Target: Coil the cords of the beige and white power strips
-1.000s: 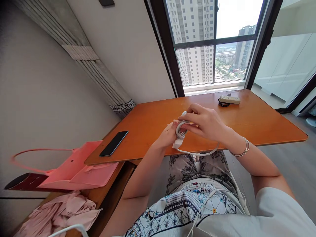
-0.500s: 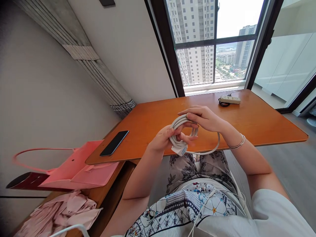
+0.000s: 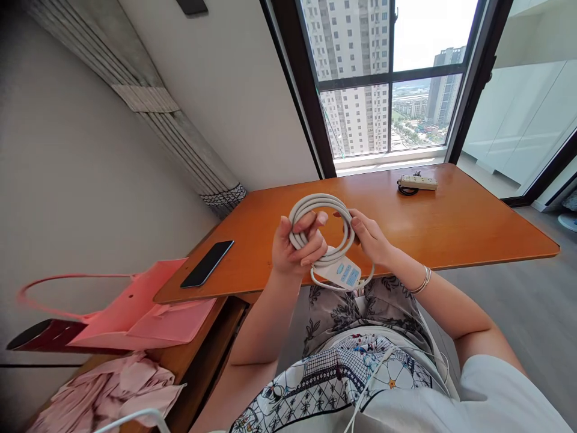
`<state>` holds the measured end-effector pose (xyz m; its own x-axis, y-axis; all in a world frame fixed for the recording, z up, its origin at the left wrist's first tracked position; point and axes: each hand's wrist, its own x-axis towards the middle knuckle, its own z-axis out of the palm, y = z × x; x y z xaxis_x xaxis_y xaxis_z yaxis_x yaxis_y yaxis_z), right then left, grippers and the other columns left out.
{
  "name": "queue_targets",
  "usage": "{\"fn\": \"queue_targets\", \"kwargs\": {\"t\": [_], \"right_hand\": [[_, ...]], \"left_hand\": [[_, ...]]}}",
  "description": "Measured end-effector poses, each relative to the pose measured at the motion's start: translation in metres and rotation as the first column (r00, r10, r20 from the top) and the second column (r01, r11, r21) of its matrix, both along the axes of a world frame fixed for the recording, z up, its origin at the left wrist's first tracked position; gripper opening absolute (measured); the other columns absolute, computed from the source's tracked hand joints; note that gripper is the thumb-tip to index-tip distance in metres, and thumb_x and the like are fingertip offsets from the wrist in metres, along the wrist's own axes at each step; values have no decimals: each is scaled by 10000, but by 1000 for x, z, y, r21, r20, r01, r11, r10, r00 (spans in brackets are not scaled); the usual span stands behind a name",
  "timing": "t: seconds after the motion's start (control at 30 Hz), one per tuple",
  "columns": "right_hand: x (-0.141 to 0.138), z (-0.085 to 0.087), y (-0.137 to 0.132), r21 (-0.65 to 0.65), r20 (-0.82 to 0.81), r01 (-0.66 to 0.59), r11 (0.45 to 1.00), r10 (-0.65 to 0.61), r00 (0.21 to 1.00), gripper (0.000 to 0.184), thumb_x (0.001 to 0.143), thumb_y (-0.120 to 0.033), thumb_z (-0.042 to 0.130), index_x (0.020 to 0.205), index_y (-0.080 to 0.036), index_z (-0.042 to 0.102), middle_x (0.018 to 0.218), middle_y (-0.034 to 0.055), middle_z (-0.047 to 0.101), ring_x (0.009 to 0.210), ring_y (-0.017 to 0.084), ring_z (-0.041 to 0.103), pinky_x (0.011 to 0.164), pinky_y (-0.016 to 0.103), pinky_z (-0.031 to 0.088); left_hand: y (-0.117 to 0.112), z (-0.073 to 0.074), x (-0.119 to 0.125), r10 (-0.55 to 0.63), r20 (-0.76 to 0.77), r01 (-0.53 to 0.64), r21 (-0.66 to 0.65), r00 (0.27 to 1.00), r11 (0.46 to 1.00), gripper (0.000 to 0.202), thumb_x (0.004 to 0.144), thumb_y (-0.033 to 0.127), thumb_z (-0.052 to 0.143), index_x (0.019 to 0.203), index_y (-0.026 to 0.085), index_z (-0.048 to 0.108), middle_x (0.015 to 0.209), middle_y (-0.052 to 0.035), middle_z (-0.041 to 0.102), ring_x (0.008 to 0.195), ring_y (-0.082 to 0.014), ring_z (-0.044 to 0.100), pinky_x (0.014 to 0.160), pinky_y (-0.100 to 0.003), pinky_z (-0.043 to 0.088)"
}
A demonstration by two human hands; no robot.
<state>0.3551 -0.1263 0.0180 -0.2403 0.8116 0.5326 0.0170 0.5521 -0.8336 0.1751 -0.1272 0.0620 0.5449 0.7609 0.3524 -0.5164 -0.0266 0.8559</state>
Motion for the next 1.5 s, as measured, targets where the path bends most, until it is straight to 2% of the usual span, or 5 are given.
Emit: {"fn": "queue_targets", "kwargs": {"t": [0.2,0.63,0.83,1.2,1.5], "right_hand": [[-11,-33,-11,-101,173,61,993,-43,984,369,994,-465,469,1237,-189,493,739,-33,496,676,133,483,659,280,425],[-28,-64,-39,-417,-405,-133,899,-53,913,476,845,-420,662,1204,-299,375,952,-34,488,677,87,537,751,321,560],[-21,-53,-45,-155,26,53,987,-49,998,402,902,-322,582,1280,-219,493,824,-8,542,708,125,521,659,270,489],[12,52,-60,627,566,52,777,-500,656,300,1022,-269,428,1162,-221,689,800,51,623,658,131,524,581,258,400],[25,98,-45,697,533,-16,717,-502,681,468,891,-694,565,968,-255,708,752,19,599,613,112,469,549,267,289]], "left_hand": [[6,11,-1,351,-9,-329,326,936,887,597,872,790,425,751,210,497,1364,-97,639,820,-183,741,677,-363,651],[30,-5,0,570,178,-561,552,802,617,442,938,680,442,1045,279,595,1606,-34,391,1504,-299,351,1148,-472,465],[39,-11,2,593,259,-606,607,762,514,311,957,556,526,939,248,564,1615,-31,382,1481,-275,395,1188,-475,394],[12,9,-9,499,-279,-208,667,820,715,388,880,571,633,956,191,639,1261,-130,663,771,-180,710,637,-303,564],[-8,6,4,-269,-522,435,225,809,872,812,770,874,434,1005,127,647,536,5,562,366,-86,408,398,-241,353]]}}
